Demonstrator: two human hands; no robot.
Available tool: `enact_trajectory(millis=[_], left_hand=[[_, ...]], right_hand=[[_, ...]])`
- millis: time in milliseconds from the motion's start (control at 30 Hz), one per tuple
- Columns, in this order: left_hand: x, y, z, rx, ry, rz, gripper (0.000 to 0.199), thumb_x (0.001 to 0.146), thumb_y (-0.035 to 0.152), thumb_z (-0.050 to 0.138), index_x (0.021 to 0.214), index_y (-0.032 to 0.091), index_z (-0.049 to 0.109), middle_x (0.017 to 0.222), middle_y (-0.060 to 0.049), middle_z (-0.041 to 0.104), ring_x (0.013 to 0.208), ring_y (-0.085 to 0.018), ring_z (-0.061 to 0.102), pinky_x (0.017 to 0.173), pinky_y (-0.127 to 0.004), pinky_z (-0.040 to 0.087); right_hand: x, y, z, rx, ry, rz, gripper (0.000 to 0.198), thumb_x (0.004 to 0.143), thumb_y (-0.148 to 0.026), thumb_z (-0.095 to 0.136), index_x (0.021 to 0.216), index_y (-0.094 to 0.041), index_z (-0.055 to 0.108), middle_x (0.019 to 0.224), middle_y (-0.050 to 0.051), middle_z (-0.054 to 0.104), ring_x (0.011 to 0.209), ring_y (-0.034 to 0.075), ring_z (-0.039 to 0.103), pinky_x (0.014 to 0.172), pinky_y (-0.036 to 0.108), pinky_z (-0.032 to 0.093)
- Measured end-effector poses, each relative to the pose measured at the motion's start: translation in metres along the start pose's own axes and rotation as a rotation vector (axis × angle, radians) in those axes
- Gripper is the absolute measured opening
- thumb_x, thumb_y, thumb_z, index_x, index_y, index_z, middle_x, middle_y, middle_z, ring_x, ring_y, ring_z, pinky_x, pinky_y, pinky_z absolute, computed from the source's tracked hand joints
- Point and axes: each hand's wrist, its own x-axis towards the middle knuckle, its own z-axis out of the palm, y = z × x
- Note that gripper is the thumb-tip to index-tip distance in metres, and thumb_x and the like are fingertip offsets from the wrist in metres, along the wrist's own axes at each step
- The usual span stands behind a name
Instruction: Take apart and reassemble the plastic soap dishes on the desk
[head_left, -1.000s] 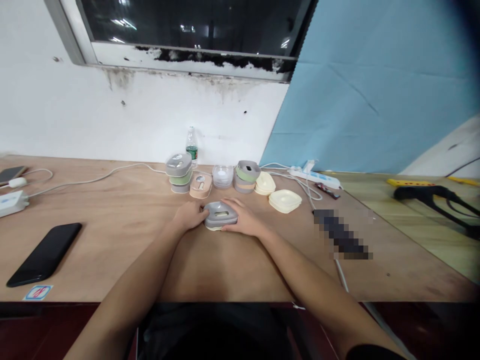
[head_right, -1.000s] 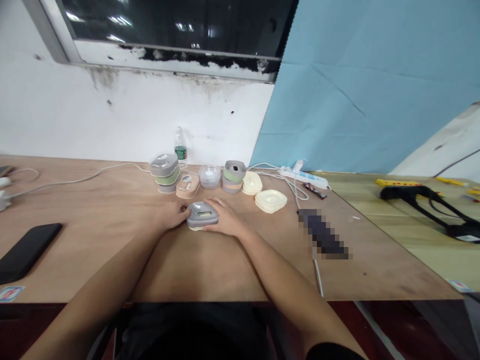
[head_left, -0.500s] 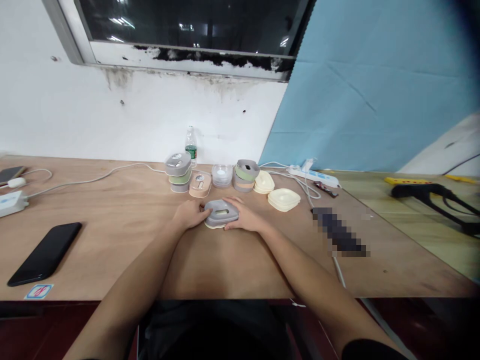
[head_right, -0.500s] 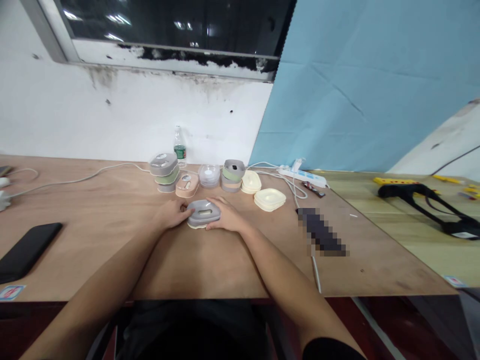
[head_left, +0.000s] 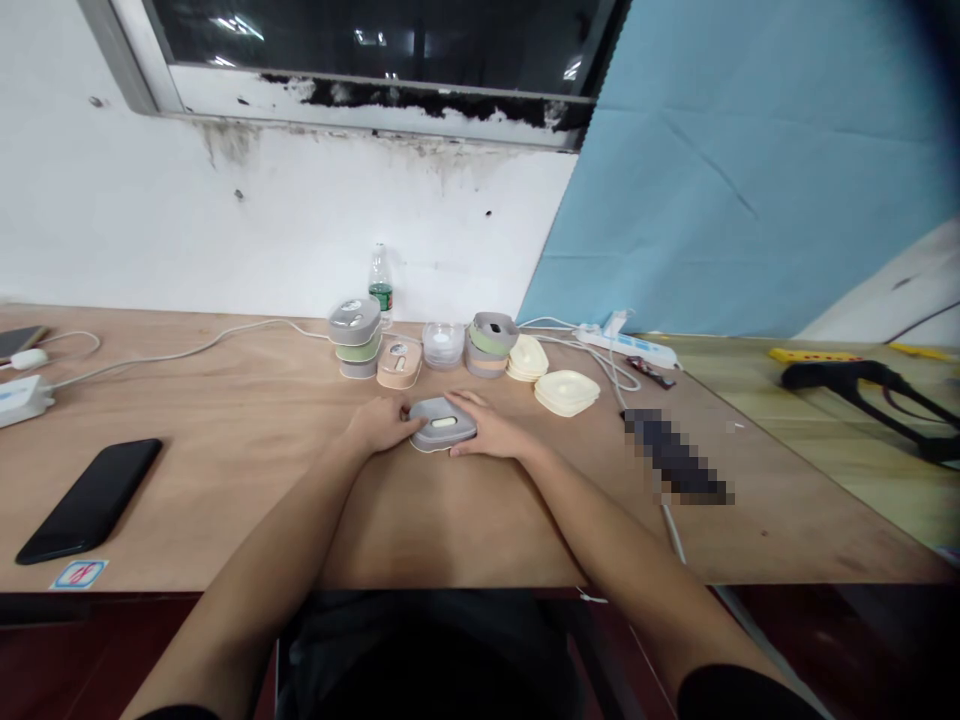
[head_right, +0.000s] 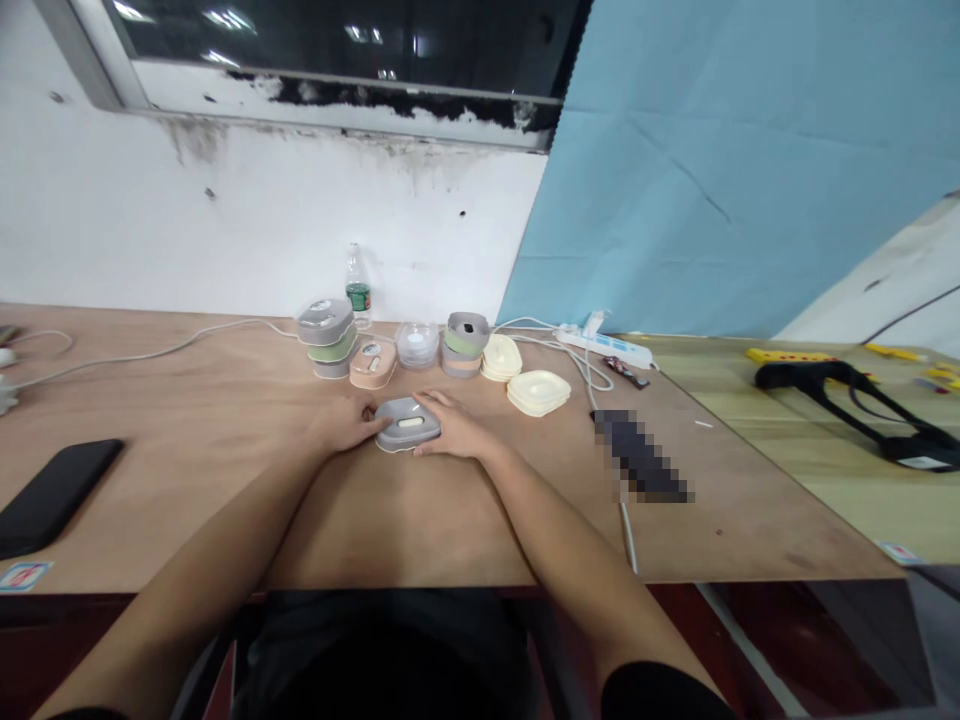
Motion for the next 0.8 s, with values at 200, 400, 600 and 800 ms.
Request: enact_trajectory(millis=[200,400,600,800], left_hand=[[0.006,-0.009,0.006,-0.062,0.027,-0.01,0.031,0.086,0.04,0.049,0.107,0.022,0.065,0.093,-0.004,0.07,0.082,-0.021,0.064,0.068,-0.027,0.045],[0.009,-0.015,0.01,-0.038,0.05,0.026,0.026,0.083,0.032,0.049,0.099,0.019,0.065,0.097,-0.007,0.07,0.085,-0.022,0.064,0.071,-0.029,0.046],[0.006,-0.013,0.01,-0.048,0.059,0.018,0.027,0.083,0.031,0.048,0.104,0.019,0.062,0.102,-0.008,0.069,0.09,-0.022,0.064,0.076,-0.03,0.046],[0.004,-0.009,0.005,0.0,0.049,-0.037,0.028,0.084,0.032,0.047,0.104,0.021,0.062,0.103,-0.008,0.068,0.091,-0.026,0.064,0.074,-0.033,0.047]], right_hand=[[0.002,-0.006,-0.002,0.009,0.047,-0.002,0.078,0.071,-0.06,0.069,0.136,-0.022,0.049,0.134,0.013,0.05,0.124,0.03,0.047,0.104,0.047,0.037],[0.034,-0.011,-0.018,-0.015,0.342,0.061,0.037,0.089,-0.042,0.054,0.117,-0.019,0.061,0.113,0.009,0.061,0.083,0.018,0.061,0.08,0.034,0.049],[0.101,0.0,-0.032,-0.213,0.458,0.051,0.042,0.087,-0.02,0.051,0.128,-0.015,0.053,0.131,0.013,0.053,0.116,0.024,0.052,0.101,0.038,0.039],[0.12,0.014,-0.025,-0.243,0.391,0.174,0.034,0.084,-0.012,0.05,0.116,-0.015,0.06,0.102,0.011,0.064,0.096,0.022,0.059,0.089,0.036,0.044]])
